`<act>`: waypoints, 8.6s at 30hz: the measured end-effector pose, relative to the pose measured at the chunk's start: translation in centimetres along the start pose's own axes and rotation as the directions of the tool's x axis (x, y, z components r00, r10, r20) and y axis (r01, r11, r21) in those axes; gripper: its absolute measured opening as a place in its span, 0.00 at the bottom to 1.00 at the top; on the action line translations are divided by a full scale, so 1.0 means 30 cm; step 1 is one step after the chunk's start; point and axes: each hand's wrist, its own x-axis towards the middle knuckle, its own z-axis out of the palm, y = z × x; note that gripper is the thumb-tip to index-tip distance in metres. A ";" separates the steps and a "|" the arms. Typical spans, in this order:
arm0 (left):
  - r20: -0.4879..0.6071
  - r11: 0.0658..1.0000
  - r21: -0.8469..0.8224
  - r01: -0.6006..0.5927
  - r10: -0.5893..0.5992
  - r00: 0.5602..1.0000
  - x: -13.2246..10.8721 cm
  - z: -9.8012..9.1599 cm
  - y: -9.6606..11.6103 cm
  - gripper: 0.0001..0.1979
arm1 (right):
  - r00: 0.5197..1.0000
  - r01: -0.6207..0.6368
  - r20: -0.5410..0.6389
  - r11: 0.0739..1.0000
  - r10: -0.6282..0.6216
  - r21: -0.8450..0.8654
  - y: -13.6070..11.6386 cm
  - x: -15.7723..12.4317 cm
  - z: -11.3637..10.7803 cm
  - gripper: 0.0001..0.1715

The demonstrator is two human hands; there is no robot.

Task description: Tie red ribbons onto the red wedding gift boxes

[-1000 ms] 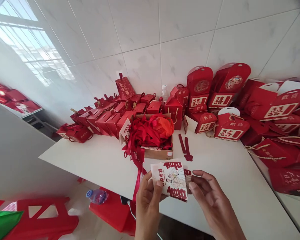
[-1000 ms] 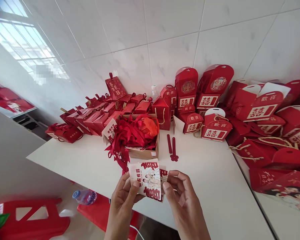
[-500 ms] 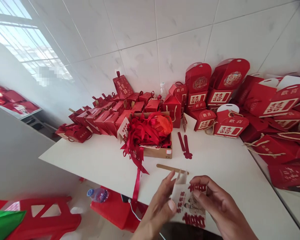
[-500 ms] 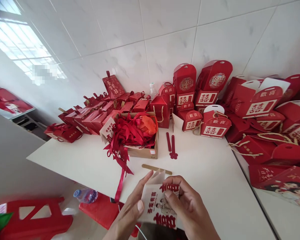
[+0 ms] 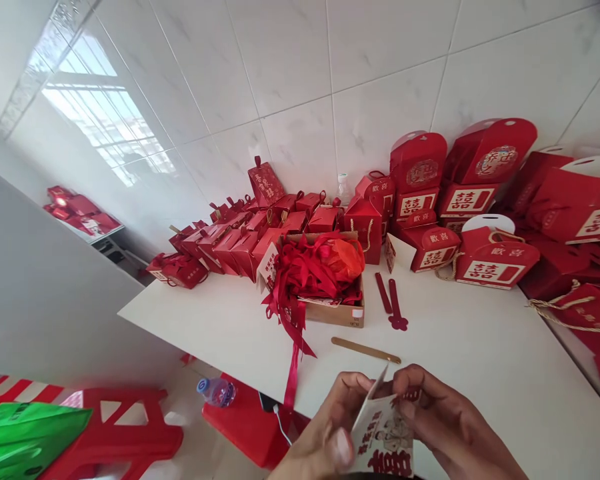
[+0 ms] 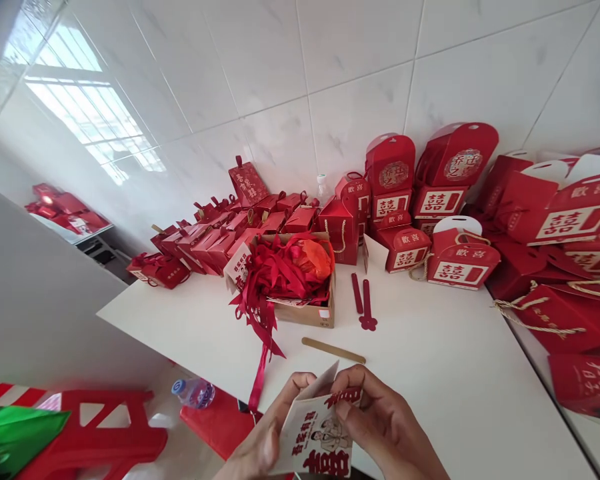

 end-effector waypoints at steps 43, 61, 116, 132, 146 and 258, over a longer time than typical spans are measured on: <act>-0.415 -0.020 0.793 0.609 0.714 0.564 0.250 -0.178 0.684 0.20 | 0.853 0.398 0.213 0.328 -0.477 -0.857 -0.060 0.278 0.153 0.16; -0.346 -0.150 0.735 0.661 0.756 0.556 0.262 -0.195 0.624 0.23 | 0.801 0.266 0.473 -0.490 -0.366 -0.830 -0.058 0.602 0.269 0.19; 0.027 -0.194 0.928 0.319 0.886 0.463 0.302 -0.270 0.503 0.14 | 0.886 0.189 0.374 -0.523 -0.274 -0.831 -0.071 0.650 0.275 0.22; -0.021 -0.121 0.959 0.258 0.872 0.490 0.319 -0.270 0.555 0.09 | 0.882 0.332 0.451 -0.498 -0.136 -0.801 -0.089 0.680 0.262 0.27; -0.038 -0.089 0.963 0.255 0.890 0.454 0.315 -0.260 0.566 0.09 | 0.922 0.228 0.360 -0.547 -0.146 -0.806 -0.109 0.686 0.294 0.11; -0.211 0.064 0.952 0.300 0.845 0.491 0.251 -0.306 0.398 0.19 | 0.723 0.445 0.464 -0.169 -0.512 -0.880 -0.336 0.450 0.115 0.20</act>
